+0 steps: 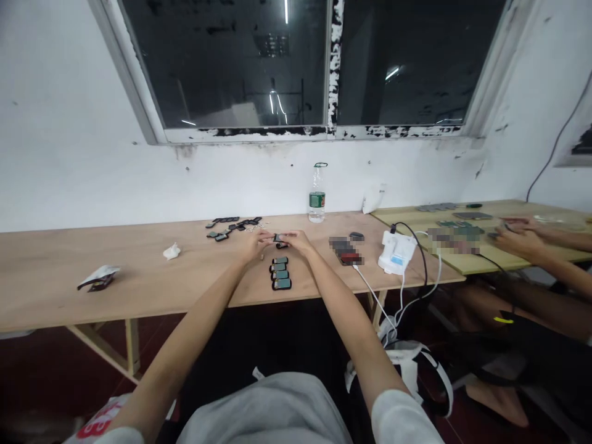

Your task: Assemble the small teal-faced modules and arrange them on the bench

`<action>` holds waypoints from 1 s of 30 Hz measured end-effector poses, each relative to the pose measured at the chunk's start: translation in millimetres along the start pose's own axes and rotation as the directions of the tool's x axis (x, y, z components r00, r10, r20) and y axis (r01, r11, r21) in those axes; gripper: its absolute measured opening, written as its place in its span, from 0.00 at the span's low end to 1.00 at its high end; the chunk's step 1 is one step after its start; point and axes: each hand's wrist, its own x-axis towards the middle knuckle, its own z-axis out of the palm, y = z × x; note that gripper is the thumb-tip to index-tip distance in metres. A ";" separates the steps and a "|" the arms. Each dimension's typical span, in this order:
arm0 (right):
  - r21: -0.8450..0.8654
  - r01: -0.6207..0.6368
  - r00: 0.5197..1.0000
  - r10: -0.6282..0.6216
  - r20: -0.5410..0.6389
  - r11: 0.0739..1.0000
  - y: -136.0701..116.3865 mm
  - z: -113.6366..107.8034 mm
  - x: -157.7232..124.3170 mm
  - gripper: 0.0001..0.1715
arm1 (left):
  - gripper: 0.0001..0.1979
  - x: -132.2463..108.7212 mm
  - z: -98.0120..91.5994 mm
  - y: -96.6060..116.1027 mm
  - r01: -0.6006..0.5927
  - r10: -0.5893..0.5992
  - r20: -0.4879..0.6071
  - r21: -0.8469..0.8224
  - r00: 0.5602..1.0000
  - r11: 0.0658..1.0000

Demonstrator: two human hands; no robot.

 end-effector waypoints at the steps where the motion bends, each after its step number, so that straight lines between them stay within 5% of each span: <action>1: 0.029 -0.013 1.000 0.014 -0.013 0.999 0.2 0.8 -0.8 0.23 | 0.13 -1.4 0.2 -0.8 0.009 -0.009 -0.003 -0.011 1.000 1.000; 17: 0.072 0.002 0.999 -0.005 0.045 0.997 11.8 1.9 0.3 0.23 | 0.15 -9.7 4.3 -7.3 0.007 -0.009 -0.028 -0.043 1.000 0.999; 24: 0.066 -0.012 0.999 0.009 0.044 0.998 17.8 3.3 4.0 0.22 | 0.12 -6.1 6.3 -18.4 0.216 -0.241 -0.071 -0.258 0.968 0.942; 30: 0.003 -0.017 0.987 0.016 0.159 1.000 20.4 -1.1 3.8 0.22 | 0.18 -7.0 9.5 -25.0 0.320 -0.321 0.057 -0.352 0.945 0.880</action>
